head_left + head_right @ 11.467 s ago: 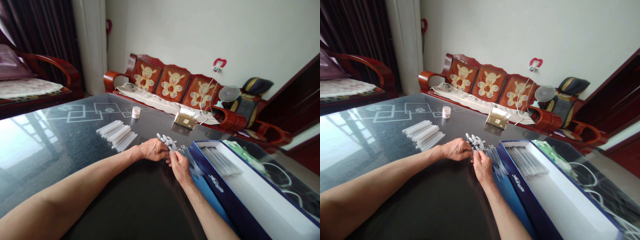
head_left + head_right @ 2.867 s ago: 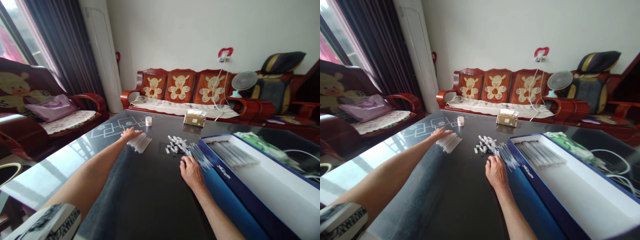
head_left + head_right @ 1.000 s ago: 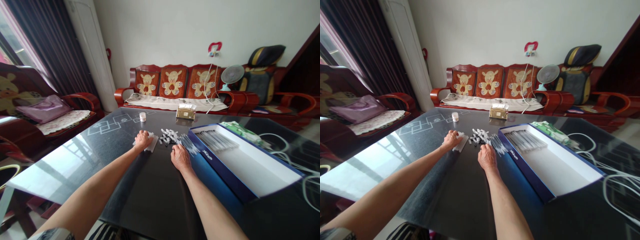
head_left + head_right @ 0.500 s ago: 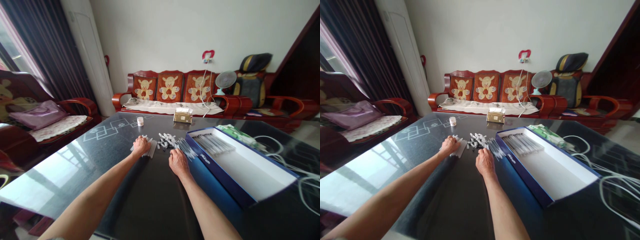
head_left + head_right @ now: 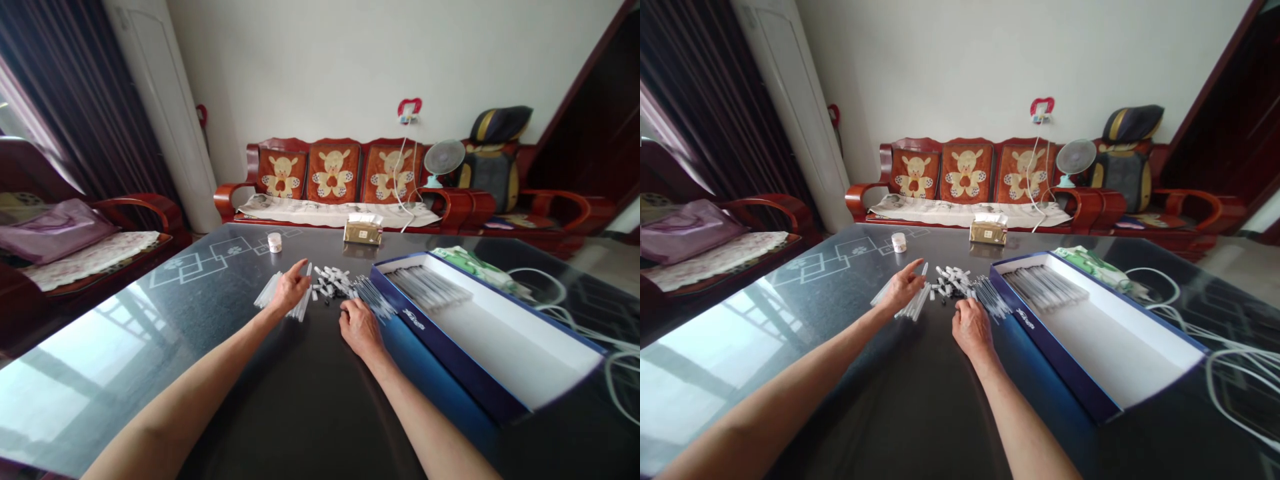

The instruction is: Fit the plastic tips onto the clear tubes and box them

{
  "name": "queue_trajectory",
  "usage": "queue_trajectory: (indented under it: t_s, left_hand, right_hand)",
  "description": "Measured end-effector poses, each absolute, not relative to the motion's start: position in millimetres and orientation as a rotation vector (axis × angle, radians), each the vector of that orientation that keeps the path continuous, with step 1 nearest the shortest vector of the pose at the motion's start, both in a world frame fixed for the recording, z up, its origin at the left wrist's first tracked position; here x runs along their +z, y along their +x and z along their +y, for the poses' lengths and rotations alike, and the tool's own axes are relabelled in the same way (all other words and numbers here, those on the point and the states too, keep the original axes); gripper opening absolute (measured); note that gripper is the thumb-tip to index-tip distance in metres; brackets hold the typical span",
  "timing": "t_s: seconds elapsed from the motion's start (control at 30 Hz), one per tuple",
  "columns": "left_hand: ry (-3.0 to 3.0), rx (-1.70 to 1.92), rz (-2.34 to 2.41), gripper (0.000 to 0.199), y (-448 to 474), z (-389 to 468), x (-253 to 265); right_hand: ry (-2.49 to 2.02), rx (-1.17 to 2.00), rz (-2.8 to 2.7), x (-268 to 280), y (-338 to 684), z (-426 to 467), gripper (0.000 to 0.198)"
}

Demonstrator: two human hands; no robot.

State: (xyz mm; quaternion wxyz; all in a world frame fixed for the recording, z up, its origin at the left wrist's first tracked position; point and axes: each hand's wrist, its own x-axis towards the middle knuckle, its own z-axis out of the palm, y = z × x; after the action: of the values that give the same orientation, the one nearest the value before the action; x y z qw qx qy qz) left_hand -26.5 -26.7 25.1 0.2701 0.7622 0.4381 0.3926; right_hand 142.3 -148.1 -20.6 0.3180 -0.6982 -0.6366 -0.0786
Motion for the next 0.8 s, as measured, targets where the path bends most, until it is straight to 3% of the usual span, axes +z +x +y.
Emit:
queue_trajectory:
  t_s: [0.23, 0.43, 0.53, 0.8]
  left_hand:
    - [1.742, 0.929, 0.822, 0.036, -14, -41, 26]
    - [2.440, 1.061, 0.894, 0.033, -22, -42, 16]
    - [2.740, 0.938, 1.063, 0.030, -26, -46, 15]
    - [2.964, 0.976, 0.963, 0.035, -24, -51, 21]
  right_hand:
    - [-1.870, -0.230, -1.686, -19, 142, -149, 0.018]
    - [-1.826, -0.221, -1.688, -19, 140, -149, 0.018]
    - [-1.755, -0.254, -1.624, -18, 145, -152, 0.020]
    - [-2.009, -0.425, -1.438, -13, 192, -160, 0.015]
